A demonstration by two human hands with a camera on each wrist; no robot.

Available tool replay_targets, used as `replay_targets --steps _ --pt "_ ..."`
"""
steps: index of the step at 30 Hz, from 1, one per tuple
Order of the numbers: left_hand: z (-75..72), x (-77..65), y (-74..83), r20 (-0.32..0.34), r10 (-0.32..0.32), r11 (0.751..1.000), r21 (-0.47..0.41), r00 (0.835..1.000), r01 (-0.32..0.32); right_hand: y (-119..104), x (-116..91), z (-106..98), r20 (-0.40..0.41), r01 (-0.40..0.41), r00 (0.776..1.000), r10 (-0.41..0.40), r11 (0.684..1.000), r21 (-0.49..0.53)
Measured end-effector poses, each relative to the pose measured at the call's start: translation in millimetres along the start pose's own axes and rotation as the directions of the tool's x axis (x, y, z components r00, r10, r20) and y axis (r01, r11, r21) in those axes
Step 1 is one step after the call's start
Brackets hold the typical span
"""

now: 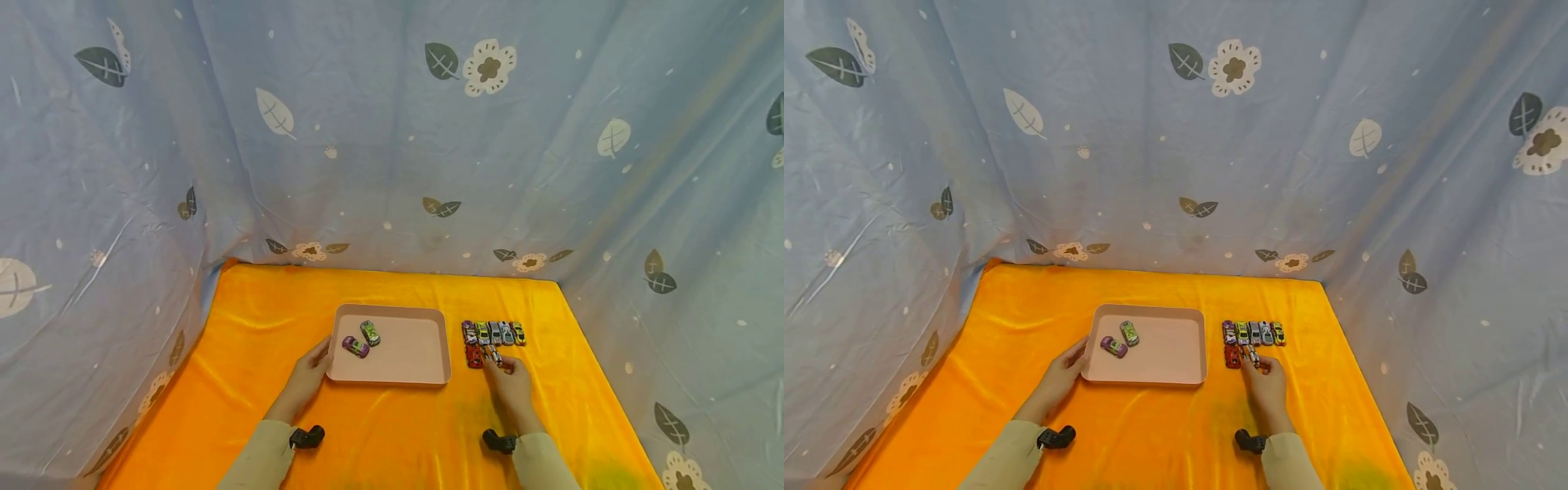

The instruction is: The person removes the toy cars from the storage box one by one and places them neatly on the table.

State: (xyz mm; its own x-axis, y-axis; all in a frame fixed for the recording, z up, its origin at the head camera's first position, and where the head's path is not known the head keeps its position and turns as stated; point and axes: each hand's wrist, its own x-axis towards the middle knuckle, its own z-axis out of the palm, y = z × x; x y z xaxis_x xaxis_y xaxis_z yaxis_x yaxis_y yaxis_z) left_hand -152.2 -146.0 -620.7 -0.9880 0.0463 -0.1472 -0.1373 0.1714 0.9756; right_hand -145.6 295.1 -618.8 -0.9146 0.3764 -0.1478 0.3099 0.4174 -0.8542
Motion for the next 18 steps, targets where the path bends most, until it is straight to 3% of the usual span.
replay_targets --steps 18 --pt "0.7 -0.8 0.4 0.001 -0.013 1.0 0.01 1.0 0.013 -2.9 -0.2 0.7 -0.002 0.028 1.0 -0.028 1.0 0.011"
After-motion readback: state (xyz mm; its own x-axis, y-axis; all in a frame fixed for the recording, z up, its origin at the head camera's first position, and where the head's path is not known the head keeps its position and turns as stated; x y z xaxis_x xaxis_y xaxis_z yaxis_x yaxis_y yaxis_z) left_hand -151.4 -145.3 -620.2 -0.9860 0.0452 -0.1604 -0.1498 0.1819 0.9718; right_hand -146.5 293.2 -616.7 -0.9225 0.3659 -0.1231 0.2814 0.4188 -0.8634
